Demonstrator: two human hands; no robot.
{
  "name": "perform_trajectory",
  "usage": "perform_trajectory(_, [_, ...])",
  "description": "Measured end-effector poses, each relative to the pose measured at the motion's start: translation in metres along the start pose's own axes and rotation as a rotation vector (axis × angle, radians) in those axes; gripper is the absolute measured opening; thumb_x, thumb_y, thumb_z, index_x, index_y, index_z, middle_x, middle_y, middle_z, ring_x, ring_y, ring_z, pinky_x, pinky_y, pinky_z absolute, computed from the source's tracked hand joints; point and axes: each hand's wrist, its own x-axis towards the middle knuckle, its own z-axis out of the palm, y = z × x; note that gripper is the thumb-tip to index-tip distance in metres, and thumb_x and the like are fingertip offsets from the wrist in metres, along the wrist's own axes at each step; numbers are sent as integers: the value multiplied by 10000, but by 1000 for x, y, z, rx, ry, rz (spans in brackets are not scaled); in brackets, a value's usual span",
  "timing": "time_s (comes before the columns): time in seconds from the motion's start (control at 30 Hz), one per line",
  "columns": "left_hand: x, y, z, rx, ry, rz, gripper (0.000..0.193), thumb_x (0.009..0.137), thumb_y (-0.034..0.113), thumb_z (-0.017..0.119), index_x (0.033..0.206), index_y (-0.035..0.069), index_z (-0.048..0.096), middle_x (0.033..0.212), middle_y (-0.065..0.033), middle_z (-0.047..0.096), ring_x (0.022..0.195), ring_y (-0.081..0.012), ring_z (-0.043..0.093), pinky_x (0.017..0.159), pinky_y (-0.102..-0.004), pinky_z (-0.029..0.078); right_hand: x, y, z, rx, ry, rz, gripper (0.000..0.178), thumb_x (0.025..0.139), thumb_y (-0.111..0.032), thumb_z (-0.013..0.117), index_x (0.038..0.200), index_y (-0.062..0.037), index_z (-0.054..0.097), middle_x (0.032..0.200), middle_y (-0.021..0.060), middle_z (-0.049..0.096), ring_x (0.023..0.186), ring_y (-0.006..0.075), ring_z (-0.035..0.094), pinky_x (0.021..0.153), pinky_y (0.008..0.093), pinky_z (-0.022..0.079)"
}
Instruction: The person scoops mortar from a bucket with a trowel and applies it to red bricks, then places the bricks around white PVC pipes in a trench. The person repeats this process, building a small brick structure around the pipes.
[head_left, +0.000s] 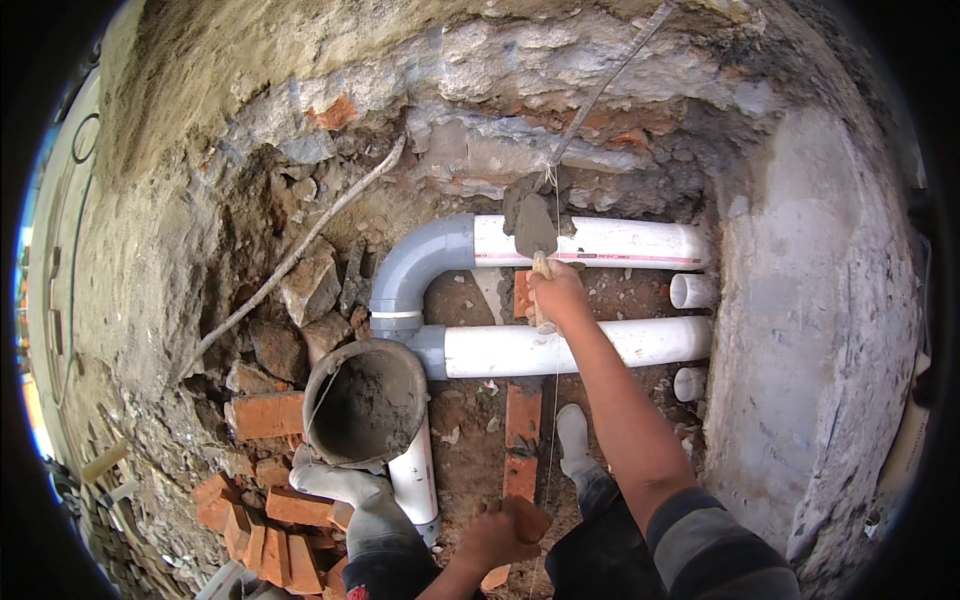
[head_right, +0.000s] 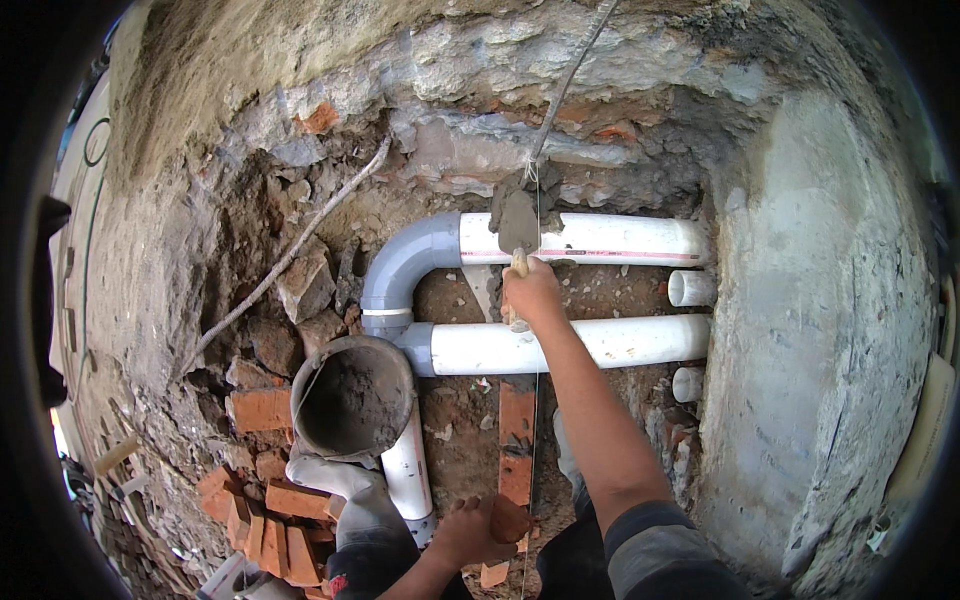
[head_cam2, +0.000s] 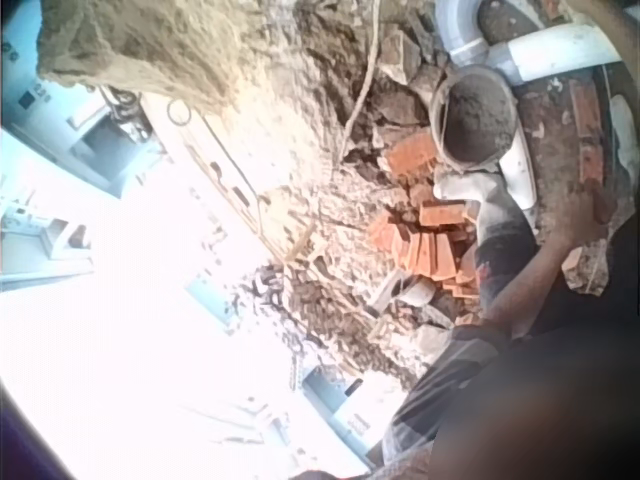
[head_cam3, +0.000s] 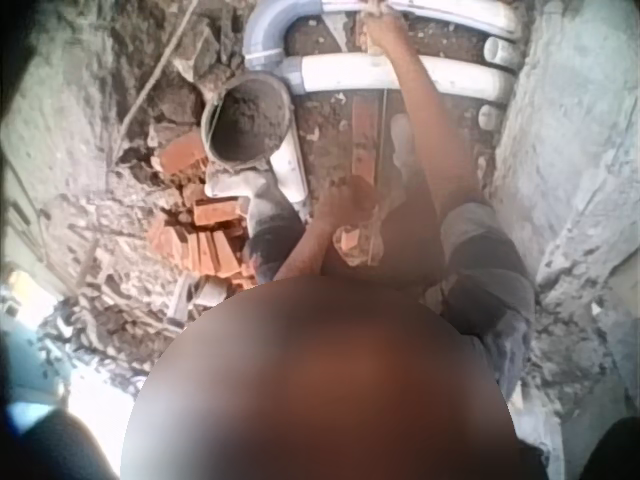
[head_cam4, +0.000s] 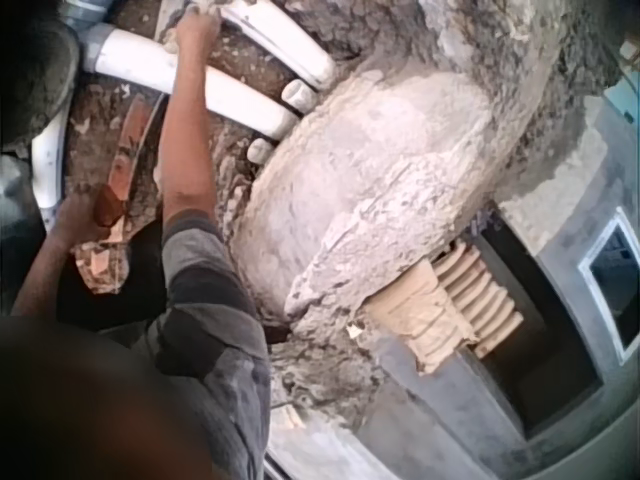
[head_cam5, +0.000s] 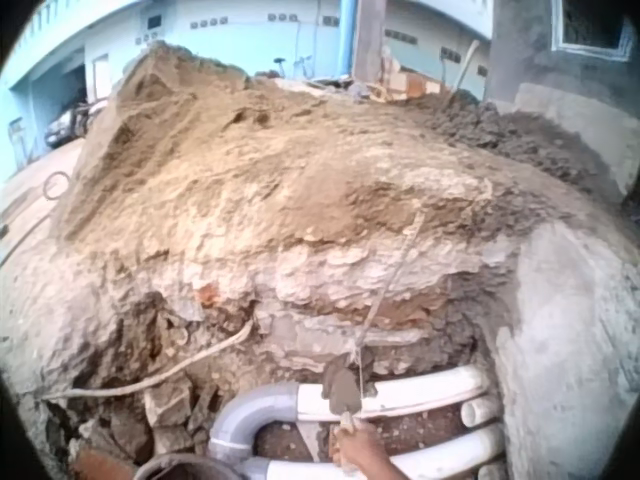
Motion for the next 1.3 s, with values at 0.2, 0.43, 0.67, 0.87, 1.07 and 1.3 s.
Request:
perform_trajectory(0.2, [-4, -3, 2, -86, -5, -30, 985, 605, 521, 825, 1317, -59, 470, 1179, -290, 600, 1183, -487, 528, 994, -505, 488, -69, 13, -21, 124, -187, 285, 247, 965, -158, 597, 1154, -1, 583, 865, 143, 672, 608, 208, 673, 492, 328, 556])
perform_trajectory(0.43, [-18, -10, -3, -147, 37, -68, 1004, 610, 452, 813, 1349, -100, 417, 1229, -266, 576, 1198, -458, 524, 975, -499, 499, -169, 68, 10, -673, -671, -218, 605, 906, -221, 666, 1459, -101, 451, 1026, 218, 706, 916, 314, 716, 827, 434, 577])
perform_trajectory(0.67, [-32, -7, -19, -166, -80, -79, 955, 621, 422, 812, 1338, -87, 439, 1270, -244, 560, 1223, -406, 524, 1013, -480, 480, -145, 74, 159, -1050, -675, -525, 494, 928, -126, 570, 1398, -17, 464, 1184, 222, 613, 1003, 390, 671, 849, 464, 560])
perform_trajectory(0.87, [-46, -5, -30, -198, 16, -3, 823, 632, 423, 822, 1225, -88, 568, 1246, -235, 568, 1210, -394, 524, 975, -468, 500, -156, 44, 162, -1251, -898, -608, 513, 892, -35, 521, 1399, 4, 451, 1219, 246, 593, 1055, 407, 656, 886, 462, 550])
perform_trajectory(1.07, [-51, -8, -31, -188, 15, 32, 814, 632, 417, 815, 1214, -96, 571, 1259, -244, 563, 1205, -400, 527, 983, -471, 496, -161, 26, 183, -1174, -664, -676, 547, 866, -13, 550, 1399, 31, 435, 1221, 212, 566, 1003, 394, 656, 888, 470, 550])
perform_trajectory(1.3, [-54, -12, -29, -225, -17, 23, 751, 633, 412, 808, 1149, -102, 624, 1291, -269, 546, 1206, -408, 519, 987, -468, 487, -186, 38, 168, -1302, -989, -583, 562, 856, 0, 541, 1403, 55, 427, 1276, 209, 552, 1081, 395, 635, 887, 452, 547])
